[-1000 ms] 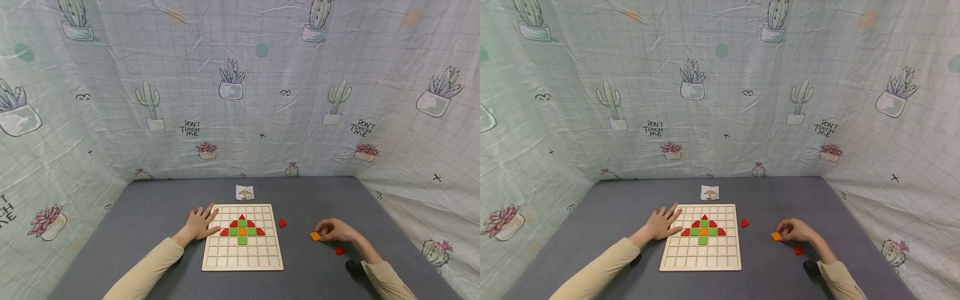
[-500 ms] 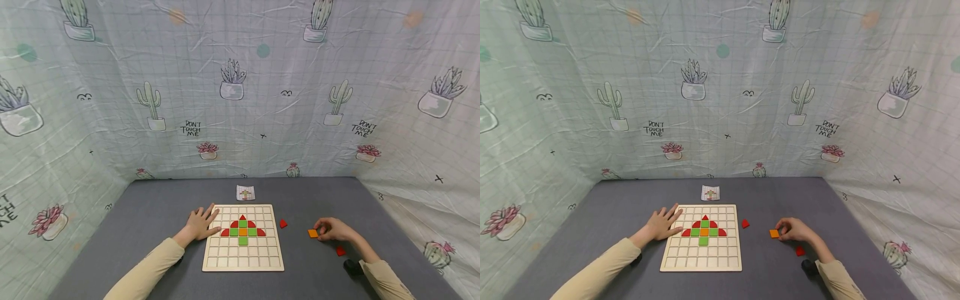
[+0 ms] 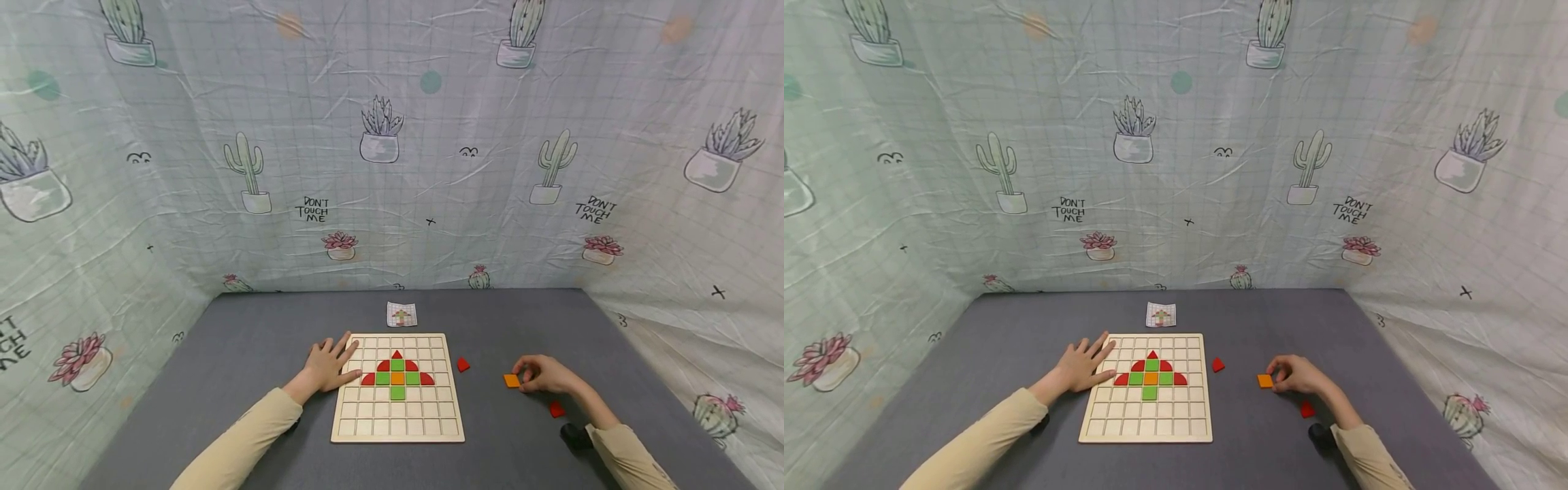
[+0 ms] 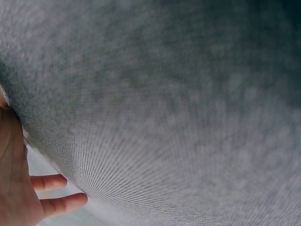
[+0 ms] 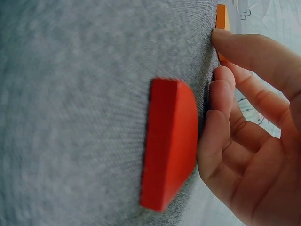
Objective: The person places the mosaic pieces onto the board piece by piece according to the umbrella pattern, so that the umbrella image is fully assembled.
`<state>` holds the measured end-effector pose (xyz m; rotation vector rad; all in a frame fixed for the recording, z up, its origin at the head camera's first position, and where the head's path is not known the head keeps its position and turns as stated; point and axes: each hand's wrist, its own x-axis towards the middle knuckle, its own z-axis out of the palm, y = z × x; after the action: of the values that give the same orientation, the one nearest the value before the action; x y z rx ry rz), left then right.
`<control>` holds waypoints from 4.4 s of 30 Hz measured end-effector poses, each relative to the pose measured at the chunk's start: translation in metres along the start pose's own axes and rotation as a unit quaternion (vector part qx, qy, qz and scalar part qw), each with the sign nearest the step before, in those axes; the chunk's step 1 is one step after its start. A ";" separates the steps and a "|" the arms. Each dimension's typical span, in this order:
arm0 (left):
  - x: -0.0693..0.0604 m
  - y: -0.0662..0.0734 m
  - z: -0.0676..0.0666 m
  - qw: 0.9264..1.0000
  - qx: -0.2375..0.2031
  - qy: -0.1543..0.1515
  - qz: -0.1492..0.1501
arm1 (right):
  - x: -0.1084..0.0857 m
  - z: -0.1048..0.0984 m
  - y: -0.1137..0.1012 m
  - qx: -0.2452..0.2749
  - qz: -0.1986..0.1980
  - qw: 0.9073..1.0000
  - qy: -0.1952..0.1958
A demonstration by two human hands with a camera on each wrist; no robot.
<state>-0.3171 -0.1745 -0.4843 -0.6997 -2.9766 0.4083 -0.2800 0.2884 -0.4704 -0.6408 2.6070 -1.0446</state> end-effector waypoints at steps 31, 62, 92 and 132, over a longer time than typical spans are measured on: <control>-0.003 0.002 -0.005 1.000 0.022 0.012 -0.003 | 0.005 0.018 -0.014 0.026 -0.063 0.997 0.023; 0.000 0.000 0.005 0.997 0.070 0.022 -0.004 | 0.036 0.073 -0.078 0.050 -0.094 0.994 0.012; 0.001 0.000 -0.004 0.999 0.034 -0.007 -0.013 | 0.065 0.131 -0.127 0.084 -0.052 0.995 -0.010; -0.001 0.001 -0.009 1.000 0.015 -0.011 -0.014 | 0.079 0.143 -0.145 0.063 -0.026 0.998 0.003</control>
<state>-0.3144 -0.1722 -0.4756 -0.6534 -2.9904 0.4597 -0.2488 0.0724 -0.4753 -0.6802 2.5184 -1.2176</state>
